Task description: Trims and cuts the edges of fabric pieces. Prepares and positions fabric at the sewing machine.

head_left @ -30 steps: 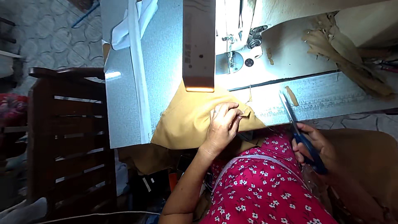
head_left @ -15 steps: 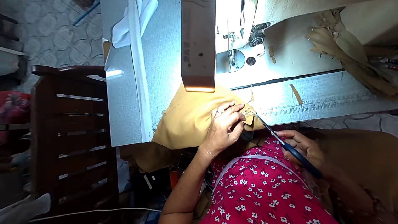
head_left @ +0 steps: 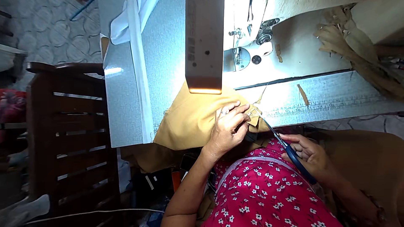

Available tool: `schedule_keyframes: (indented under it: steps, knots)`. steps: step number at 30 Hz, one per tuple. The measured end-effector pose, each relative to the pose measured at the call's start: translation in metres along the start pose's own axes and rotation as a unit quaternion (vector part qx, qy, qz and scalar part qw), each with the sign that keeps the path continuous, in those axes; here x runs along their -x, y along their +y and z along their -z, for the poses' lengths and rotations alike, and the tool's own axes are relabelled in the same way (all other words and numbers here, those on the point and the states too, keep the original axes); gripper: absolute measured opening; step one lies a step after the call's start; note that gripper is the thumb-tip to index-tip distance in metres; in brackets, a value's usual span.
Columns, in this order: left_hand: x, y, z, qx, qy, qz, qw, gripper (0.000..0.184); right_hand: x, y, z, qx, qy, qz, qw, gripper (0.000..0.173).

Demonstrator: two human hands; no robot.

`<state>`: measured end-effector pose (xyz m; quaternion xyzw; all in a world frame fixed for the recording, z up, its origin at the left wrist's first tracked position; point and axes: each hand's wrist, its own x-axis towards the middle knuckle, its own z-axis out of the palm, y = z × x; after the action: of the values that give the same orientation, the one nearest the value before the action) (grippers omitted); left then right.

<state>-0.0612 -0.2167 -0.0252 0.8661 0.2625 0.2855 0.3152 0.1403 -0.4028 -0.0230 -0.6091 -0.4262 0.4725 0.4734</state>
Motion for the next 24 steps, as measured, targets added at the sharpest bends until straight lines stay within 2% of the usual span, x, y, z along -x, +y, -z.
schedule_keyframes:
  steps: [3,11,18,24]
  knots:
    - [0.0,-0.001,0.0,0.003,0.0,-0.004,1.0,0.017,0.001,0.001,0.002,0.005,-0.004,-0.006,1.0,0.05]
    - [0.003,-0.001,0.001,0.04,-0.006,-0.013,0.999,0.016,-0.01,0.004,0.01,-0.054,-0.101,-0.05,0.992,0.065]
    - [0.009,0.004,-0.005,0.074,-0.008,-0.027,0.997,0.016,-0.018,-0.006,0.0,-0.009,-0.057,-0.051,0.997,0.063]
    - [0.009,0.004,-0.007,0.073,-0.008,-0.027,0.997,0.015,-0.009,-0.008,-0.003,0.002,-0.005,-0.04,0.999,0.053]
